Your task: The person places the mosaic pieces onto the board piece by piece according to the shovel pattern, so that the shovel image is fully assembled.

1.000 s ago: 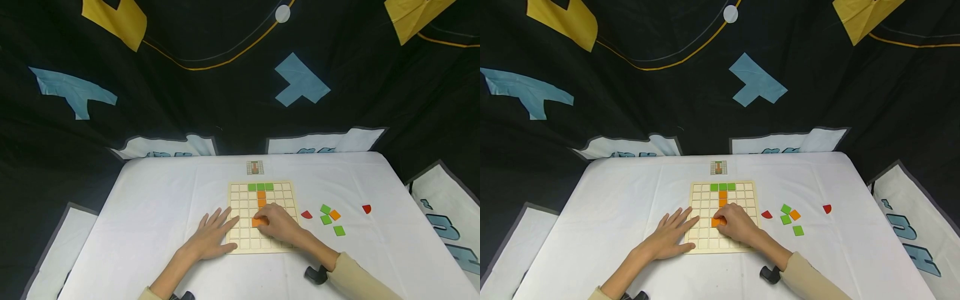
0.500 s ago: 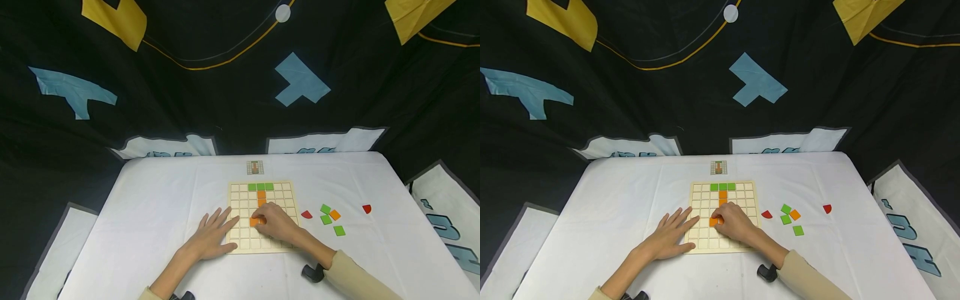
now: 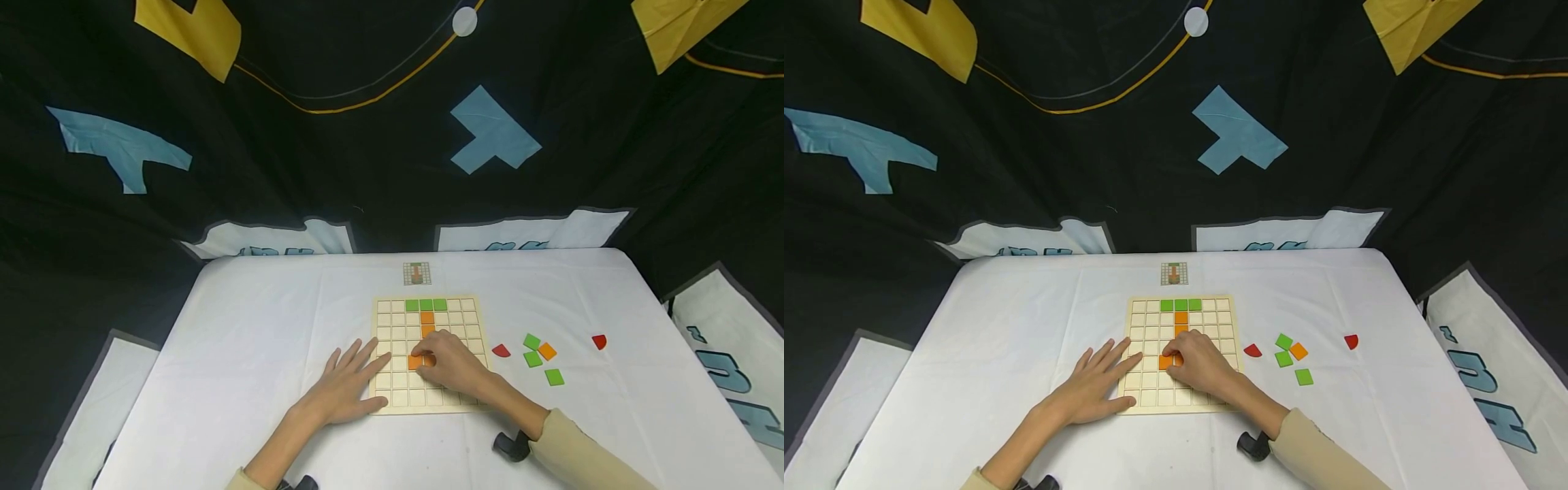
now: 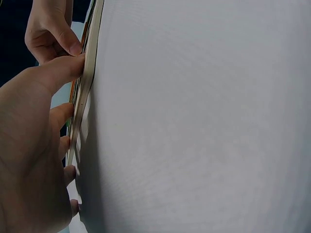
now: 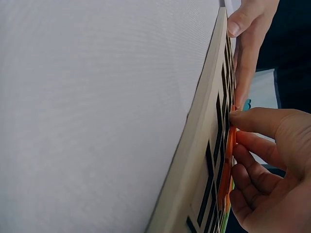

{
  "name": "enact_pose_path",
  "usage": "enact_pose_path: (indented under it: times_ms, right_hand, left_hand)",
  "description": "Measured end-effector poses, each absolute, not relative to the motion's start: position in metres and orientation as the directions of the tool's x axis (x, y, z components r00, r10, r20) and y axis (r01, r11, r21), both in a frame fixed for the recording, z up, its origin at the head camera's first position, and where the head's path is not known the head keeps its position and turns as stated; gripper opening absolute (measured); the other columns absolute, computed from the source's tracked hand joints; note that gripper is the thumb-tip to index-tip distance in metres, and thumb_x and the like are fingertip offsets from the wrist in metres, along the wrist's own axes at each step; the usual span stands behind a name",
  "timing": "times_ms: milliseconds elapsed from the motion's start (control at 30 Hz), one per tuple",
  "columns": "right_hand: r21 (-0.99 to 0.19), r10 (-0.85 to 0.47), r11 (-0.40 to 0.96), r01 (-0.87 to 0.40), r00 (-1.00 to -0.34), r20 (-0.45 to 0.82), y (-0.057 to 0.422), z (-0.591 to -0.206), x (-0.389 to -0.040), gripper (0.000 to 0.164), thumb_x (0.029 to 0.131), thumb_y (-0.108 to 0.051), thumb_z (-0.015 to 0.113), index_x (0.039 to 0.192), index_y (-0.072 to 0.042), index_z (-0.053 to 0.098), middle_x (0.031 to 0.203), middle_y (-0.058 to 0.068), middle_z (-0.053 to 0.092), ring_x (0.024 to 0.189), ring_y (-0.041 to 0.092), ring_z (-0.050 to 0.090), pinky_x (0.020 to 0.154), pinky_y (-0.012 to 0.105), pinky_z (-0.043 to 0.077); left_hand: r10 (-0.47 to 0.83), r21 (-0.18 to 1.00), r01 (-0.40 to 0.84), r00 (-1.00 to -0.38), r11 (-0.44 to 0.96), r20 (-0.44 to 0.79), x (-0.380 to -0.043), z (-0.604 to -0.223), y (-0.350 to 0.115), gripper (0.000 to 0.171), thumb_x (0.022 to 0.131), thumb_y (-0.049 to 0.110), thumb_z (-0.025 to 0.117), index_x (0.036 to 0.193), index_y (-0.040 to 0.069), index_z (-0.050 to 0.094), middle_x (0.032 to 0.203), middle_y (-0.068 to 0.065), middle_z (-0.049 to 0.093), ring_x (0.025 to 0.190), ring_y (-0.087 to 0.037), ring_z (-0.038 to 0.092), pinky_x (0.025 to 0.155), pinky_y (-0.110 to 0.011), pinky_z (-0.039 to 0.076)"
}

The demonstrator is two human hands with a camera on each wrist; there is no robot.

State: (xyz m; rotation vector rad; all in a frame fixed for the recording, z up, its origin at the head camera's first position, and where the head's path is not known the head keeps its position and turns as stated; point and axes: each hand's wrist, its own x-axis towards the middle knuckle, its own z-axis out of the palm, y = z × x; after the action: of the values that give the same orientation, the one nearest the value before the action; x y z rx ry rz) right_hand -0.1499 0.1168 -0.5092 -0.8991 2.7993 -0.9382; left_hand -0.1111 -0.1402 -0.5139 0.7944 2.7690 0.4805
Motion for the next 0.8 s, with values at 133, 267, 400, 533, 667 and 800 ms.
enact_pose_path:
  times_ms: [133,267,400,533,667,800]
  right_hand:
    - [-0.569,-0.545,0.642,-0.514,-0.828,0.132,0.118,-0.509,-0.149,0.022,0.080,-0.011,0.080,0.102,-0.011,0.077,0.096,-0.004,0.070,0.087,0.014,0.056,0.077,0.032,0.049]
    - [-0.588,-0.516,0.646,-0.487,-0.846,0.134,0.123,-0.509,-0.148,0.023,0.081,-0.014,0.081,0.103,-0.012,0.077,0.099,-0.005,0.069,0.092,0.014,0.057,0.082,0.035,0.050]
    - [-0.604,-0.452,0.662,-0.444,-0.879,0.152,0.137,-0.507,-0.148,0.022,0.081,-0.015,0.081,0.103,-0.014,0.077,0.100,-0.007,0.068,0.093,0.014,0.058,0.083,0.035,0.050]
    - [-0.630,-0.383,0.672,-0.389,-0.911,0.154,0.159,-0.503,-0.147,0.021,0.083,-0.014,0.081,0.103,-0.011,0.077,0.103,-0.004,0.070,0.099,0.019,0.060,0.086,0.040,0.050]
    - [-0.647,-0.312,0.682,-0.341,-0.936,0.164,0.187,-0.502,-0.144,0.022,0.084,-0.010,0.079,0.106,-0.007,0.076,0.104,0.000,0.070,0.094,0.021,0.061,0.080,0.038,0.052]
    - [-0.639,-0.250,0.702,-0.316,-0.949,0.194,0.214,-0.501,-0.140,0.024,0.084,-0.007,0.079,0.108,-0.004,0.075,0.104,0.003,0.070,0.091,0.023,0.061,0.075,0.039,0.053]
  left_hand:
    - [0.546,0.368,0.474,-0.829,0.800,-0.117,-0.111,-0.513,-0.140,0.072,0.094,0.055,0.058,0.155,0.022,0.039,0.165,-0.009,0.019,0.150,-0.037,0.012,0.115,-0.064,0.010]
    - [0.545,0.368,0.473,-0.830,0.801,-0.120,-0.111,-0.513,-0.141,0.072,0.094,0.055,0.058,0.155,0.023,0.038,0.165,-0.009,0.018,0.150,-0.037,0.012,0.115,-0.064,0.009]
    - [0.543,0.368,0.470,-0.831,0.802,-0.123,-0.111,-0.514,-0.140,0.072,0.094,0.055,0.058,0.156,0.022,0.038,0.165,-0.009,0.017,0.150,-0.036,0.011,0.115,-0.064,0.009]
    - [0.542,0.374,0.467,-0.831,0.801,-0.122,-0.111,-0.513,-0.139,0.072,0.094,0.055,0.058,0.155,0.022,0.038,0.165,-0.009,0.017,0.150,-0.037,0.011,0.115,-0.064,0.009]
    - [0.539,0.367,0.465,-0.832,0.805,-0.128,-0.111,-0.514,-0.139,0.073,0.094,0.055,0.058,0.156,0.022,0.038,0.165,-0.008,0.017,0.150,-0.036,0.011,0.115,-0.063,0.009]
    - [0.534,0.365,0.458,-0.834,0.810,-0.137,-0.111,-0.514,-0.139,0.073,0.094,0.056,0.058,0.156,0.023,0.037,0.166,-0.007,0.016,0.150,-0.035,0.011,0.116,-0.063,0.009]
